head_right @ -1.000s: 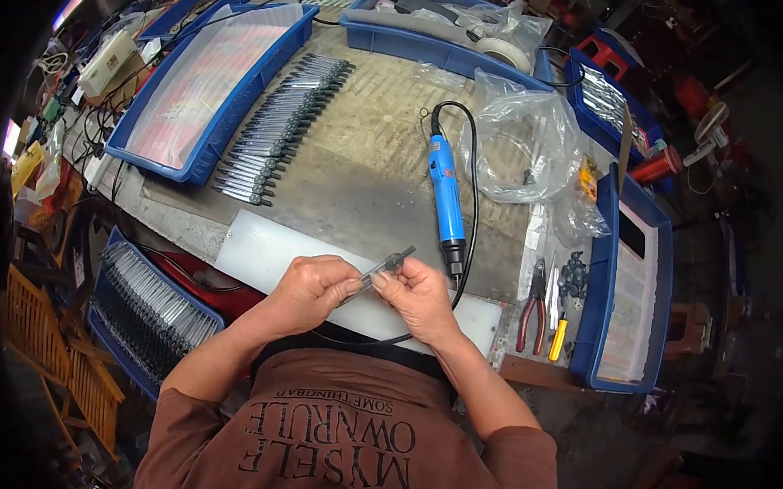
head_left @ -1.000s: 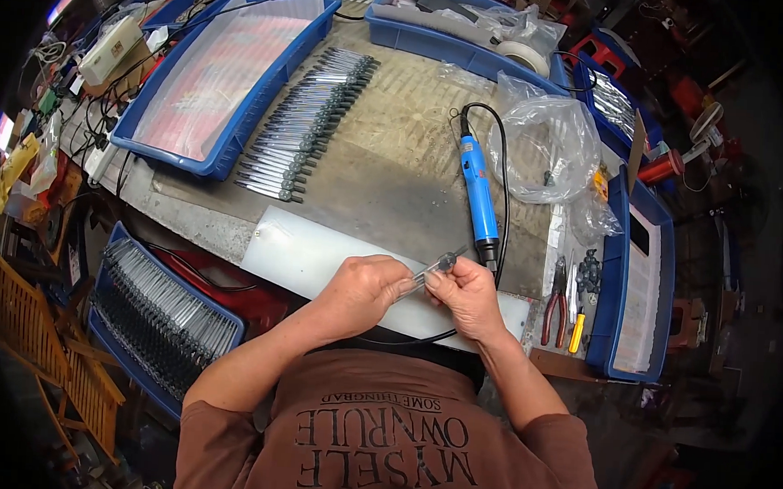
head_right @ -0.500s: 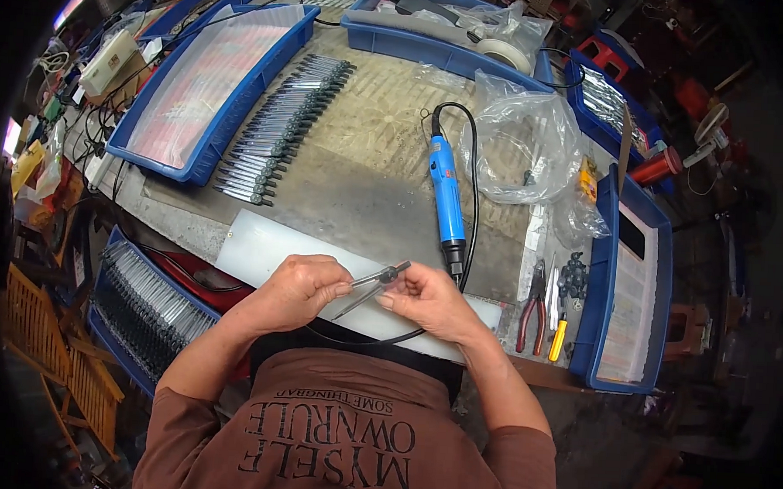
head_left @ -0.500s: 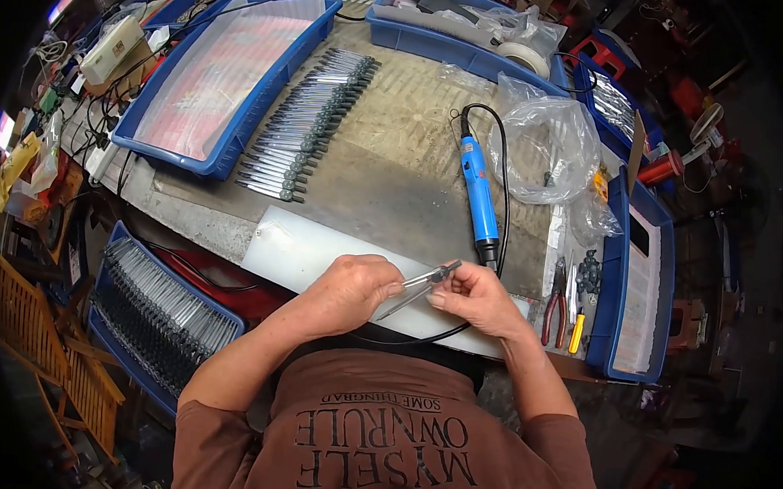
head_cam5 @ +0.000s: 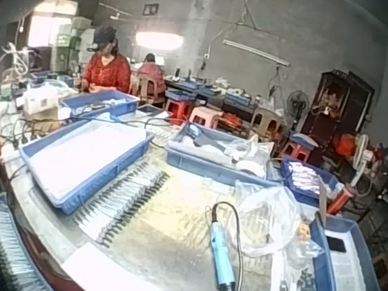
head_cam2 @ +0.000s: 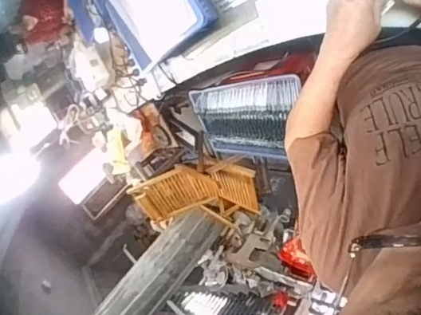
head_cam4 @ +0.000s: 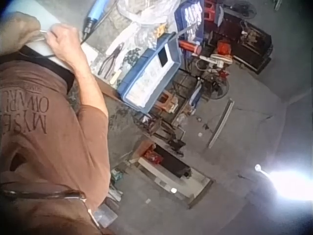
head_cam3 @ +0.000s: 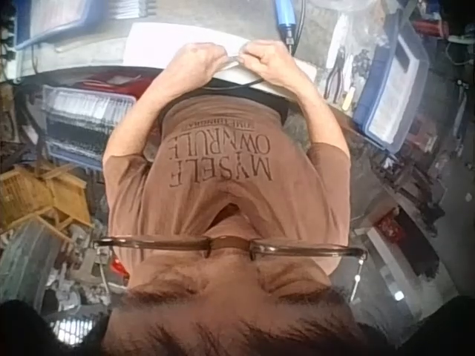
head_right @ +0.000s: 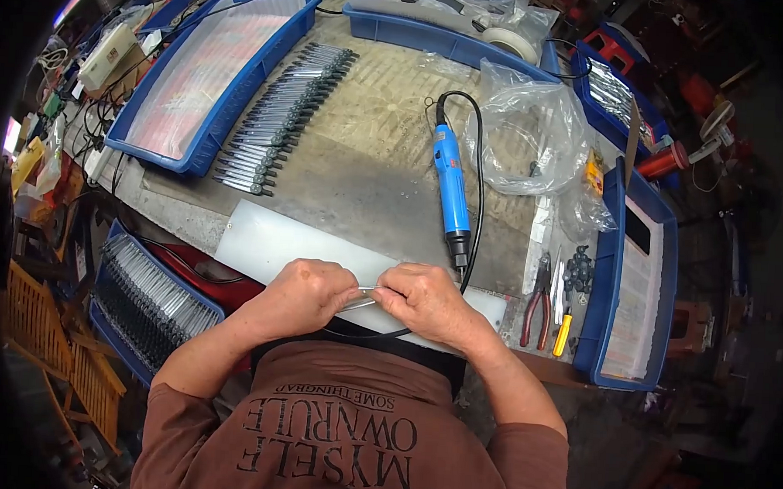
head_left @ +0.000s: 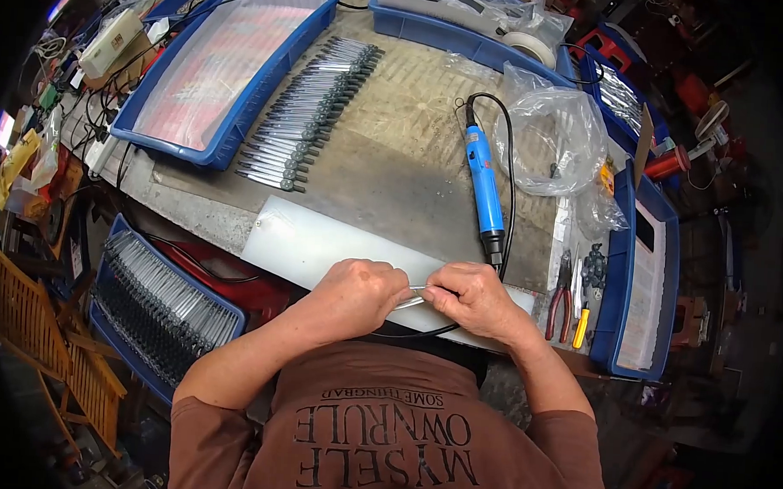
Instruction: The person assembles metal compass parts by fitting small components together by hand and driving screws into them with an electric screwdriver, then places the assembled compasses into a tray.
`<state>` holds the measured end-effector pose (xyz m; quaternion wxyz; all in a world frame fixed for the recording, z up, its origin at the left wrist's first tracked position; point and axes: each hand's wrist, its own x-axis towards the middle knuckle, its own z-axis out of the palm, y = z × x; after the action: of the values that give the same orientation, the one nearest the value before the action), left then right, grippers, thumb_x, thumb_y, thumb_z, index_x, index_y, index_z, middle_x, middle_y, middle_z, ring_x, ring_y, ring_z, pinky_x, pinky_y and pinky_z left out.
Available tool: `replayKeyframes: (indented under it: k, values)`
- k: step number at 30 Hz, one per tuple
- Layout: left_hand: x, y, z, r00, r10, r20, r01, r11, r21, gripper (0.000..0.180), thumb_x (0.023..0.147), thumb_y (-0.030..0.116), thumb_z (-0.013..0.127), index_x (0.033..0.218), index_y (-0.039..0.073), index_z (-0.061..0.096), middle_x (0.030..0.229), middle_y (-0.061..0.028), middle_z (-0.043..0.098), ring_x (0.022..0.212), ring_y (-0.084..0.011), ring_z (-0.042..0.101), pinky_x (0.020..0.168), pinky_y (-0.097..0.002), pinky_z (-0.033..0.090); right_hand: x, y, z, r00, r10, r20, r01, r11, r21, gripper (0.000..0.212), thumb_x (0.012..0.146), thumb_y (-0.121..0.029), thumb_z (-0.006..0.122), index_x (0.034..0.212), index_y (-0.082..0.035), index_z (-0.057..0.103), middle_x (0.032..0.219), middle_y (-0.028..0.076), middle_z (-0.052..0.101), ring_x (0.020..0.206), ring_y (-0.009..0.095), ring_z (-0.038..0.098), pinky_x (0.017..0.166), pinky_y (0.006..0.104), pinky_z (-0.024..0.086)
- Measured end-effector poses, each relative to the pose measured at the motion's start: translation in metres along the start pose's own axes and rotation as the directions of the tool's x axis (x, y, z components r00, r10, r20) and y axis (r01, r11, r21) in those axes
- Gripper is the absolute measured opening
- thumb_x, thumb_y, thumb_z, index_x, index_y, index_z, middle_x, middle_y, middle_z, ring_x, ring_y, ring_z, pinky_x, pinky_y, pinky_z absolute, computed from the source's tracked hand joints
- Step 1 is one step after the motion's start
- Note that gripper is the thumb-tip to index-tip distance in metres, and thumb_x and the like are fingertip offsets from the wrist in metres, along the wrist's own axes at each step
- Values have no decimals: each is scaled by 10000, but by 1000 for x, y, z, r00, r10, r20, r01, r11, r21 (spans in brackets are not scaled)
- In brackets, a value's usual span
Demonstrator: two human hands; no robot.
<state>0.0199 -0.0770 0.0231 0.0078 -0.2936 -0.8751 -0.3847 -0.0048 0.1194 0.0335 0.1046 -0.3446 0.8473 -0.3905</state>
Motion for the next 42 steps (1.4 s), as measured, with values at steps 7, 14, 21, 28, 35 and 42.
replayKeyframes:
  k: [7,14,21,28,35,42]
  values:
    - [5,-9,2,989,-121,85,117,992,44,147,734,123,601,649,8,567,610,-139,556,597,-315,557,557,-377,444,5,4,9,999,51,15,-51,998,-23,170,770,-154,579,699,0,583,625,150,557,601,310,551,546,380,432]
    - [15,-19,3,967,-222,123,211,972,102,186,746,164,602,640,13,578,598,-160,554,597,-343,552,565,-400,442,19,8,6,979,178,98,-171,983,-73,175,763,-163,587,723,7,592,632,158,548,584,298,548,521,351,419]
    - [24,-20,-4,928,-336,159,321,940,113,172,746,172,608,665,21,606,623,-179,567,614,-356,553,575,-411,441,31,13,4,971,215,100,-205,973,-101,213,758,-225,582,708,-22,625,647,192,567,620,362,560,560,424,436]
    - [31,-21,-10,871,-425,247,402,905,141,200,796,213,568,708,44,629,664,-169,593,687,-346,577,635,-426,459,38,13,2,961,249,124,-227,959,-172,188,759,-184,596,719,-1,607,611,179,543,518,296,526,500,349,406]
    - [32,-22,-10,881,-422,212,393,904,166,164,764,173,605,711,20,629,654,-178,585,658,-342,571,619,-403,449,43,12,2,949,282,142,-257,951,-169,201,762,-187,595,707,6,607,594,172,549,504,265,533,498,347,408]
    - [39,-20,-21,822,-497,279,442,865,238,185,795,210,575,760,40,640,732,-180,608,769,-343,586,685,-421,467,54,1,-4,936,317,154,-279,934,-224,214,742,-218,596,674,-17,628,624,199,562,612,351,566,581,420,443]
